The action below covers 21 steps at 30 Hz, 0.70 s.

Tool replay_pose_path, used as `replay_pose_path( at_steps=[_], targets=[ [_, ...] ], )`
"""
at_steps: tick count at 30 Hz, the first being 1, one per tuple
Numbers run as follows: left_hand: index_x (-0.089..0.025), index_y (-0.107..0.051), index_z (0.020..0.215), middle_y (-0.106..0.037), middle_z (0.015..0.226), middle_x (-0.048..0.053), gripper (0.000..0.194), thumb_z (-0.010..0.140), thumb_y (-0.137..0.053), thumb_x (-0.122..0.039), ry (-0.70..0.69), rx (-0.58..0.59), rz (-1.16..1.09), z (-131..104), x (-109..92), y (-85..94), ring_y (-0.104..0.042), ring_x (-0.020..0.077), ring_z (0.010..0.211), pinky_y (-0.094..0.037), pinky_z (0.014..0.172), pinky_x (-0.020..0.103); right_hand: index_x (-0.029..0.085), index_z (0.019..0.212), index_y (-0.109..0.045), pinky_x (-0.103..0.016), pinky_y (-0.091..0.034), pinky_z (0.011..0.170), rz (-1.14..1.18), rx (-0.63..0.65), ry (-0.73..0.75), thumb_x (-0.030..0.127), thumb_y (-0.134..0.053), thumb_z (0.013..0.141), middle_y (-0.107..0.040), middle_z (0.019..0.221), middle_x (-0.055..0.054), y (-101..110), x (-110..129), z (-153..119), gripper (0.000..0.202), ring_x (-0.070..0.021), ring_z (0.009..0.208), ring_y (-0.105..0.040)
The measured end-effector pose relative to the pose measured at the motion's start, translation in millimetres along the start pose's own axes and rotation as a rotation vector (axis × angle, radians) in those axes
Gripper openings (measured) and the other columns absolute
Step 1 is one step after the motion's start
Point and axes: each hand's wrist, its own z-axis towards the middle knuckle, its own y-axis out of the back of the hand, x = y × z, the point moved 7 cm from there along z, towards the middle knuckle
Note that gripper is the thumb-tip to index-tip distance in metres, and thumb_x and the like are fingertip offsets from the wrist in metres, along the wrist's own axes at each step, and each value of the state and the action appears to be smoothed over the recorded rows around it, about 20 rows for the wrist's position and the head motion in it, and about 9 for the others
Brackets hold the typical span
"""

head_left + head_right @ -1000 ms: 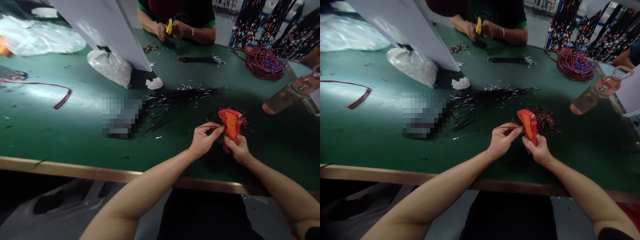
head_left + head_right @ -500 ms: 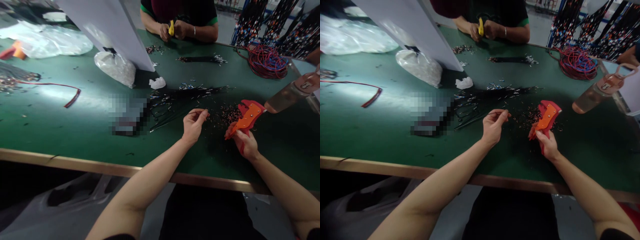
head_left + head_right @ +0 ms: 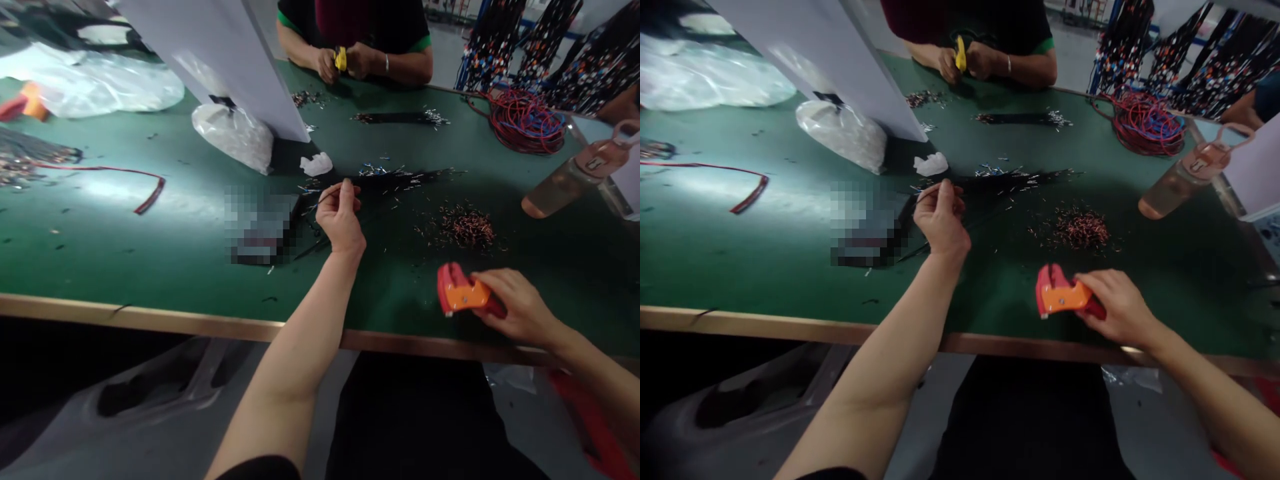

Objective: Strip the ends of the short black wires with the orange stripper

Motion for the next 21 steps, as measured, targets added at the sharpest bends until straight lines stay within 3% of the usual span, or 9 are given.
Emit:
replay_pose_path(
  at_steps=[3,5,7,10,14,18,21],
  targets=[
    [-0.019,-0.06,0.076,-0.062,0.069,-0.002,0.023,0.08,-0.07,-0.039,0.014,-0.011,0.036,-1.1,-1.7,0.0,-0.051,0.0067,0.054,-0.039,0.052,0.022,0.023,0.132,-0.057,-0.044,-0.051,0.083,-0.07,0.104,0.12,0.035,-0.059,0.088,-0.071,0.109,-0.013,-8.2,14.6,-29.9,0.046,-0.0281,0.095,-0.066],
    [-0.019,-0.059,0.075,-0.062,0.067,-0.002,0.024,0.079,-0.071,-0.039,0.024,-0.004,0.036,-4.4,-3.2,-1.3,-0.049,0.0063,0.052,-0.038,0.05,0.022,0.022,0.133,-0.056,-0.044,-0.051,0.084,-0.135,0.085,0.078,0.034,-0.059,0.088,-0.071,0.11,-0.013,-3.1,4.3,-45.2,0.046,-0.0285,0.097,-0.066],
    [-0.019,-0.058,0.073,-0.062,0.065,-0.003,0.023,0.078,-0.073,-0.036,0.031,0.006,-0.004,-7.5,-4.6,-2.2,-0.047,0.0059,0.05,-0.036,0.049,0.022,0.019,0.128,-0.058,-0.044,-0.051,0.083,-0.257,-0.016,-0.044,0.038,-0.057,0.089,-0.071,0.111,-0.015,12.3,-22.8,-58.1,0.044,-0.0302,0.098,-0.066],
    [-0.018,-0.056,0.071,-0.061,0.061,-0.005,0.023,0.076,-0.075,-0.03,0.06,0.019,-0.071,-9.6,-3.3,-2.3,-0.044,0.0048,0.047,-0.033,0.047,0.021,0.015,0.121,-0.062,-0.046,-0.052,0.079,-0.488,-0.17,-0.387,0.047,-0.053,0.089,-0.071,0.109,-0.019,42.5,-84.2,-83.3,0.047,-0.0347,0.095,-0.067],
    [-0.018,-0.053,0.07,-0.06,0.058,-0.006,0.025,0.074,-0.076,-0.029,0.078,0.027,-0.053,-9.4,0.6,-2.0,-0.042,0.0042,0.047,-0.033,0.047,0.021,0.011,0.118,-0.064,-0.044,-0.05,0.069,-0.67,-0.216,-0.73,0.053,-0.05,0.087,-0.072,0.101,-0.02,65.5,-142.9,-117.0,0.054,-0.036,0.087,-0.067],
    [-0.018,-0.052,0.068,-0.058,0.058,-0.005,0.034,0.064,-0.08,-0.038,0.086,0.008,-0.012,-10.4,2.7,-2.0,-0.041,0.0057,0.047,-0.033,0.046,0.023,0.011,0.12,-0.065,-0.046,-0.05,0.074,-0.735,-0.164,-0.812,0.051,-0.051,0.088,-0.072,0.104,-0.021,65.4,-154.4,-124.6,0.052,-0.0368,0.09,-0.067],
    [-0.019,-0.053,0.065,-0.057,0.055,-0.004,0.041,0.052,-0.082,-0.044,0.104,-0.012,-0.021,-11.1,3.1,-1.9,-0.043,0.0074,0.047,-0.033,0.046,0.024,0.012,0.123,-0.063,-0.053,-0.046,0.089,-0.722,-0.196,-0.759,0.047,-0.046,0.092,-0.067,0.122,-0.022,61.2,-145.7,-113.7,0.05,-0.0393,0.111,-0.062]
  ],
)
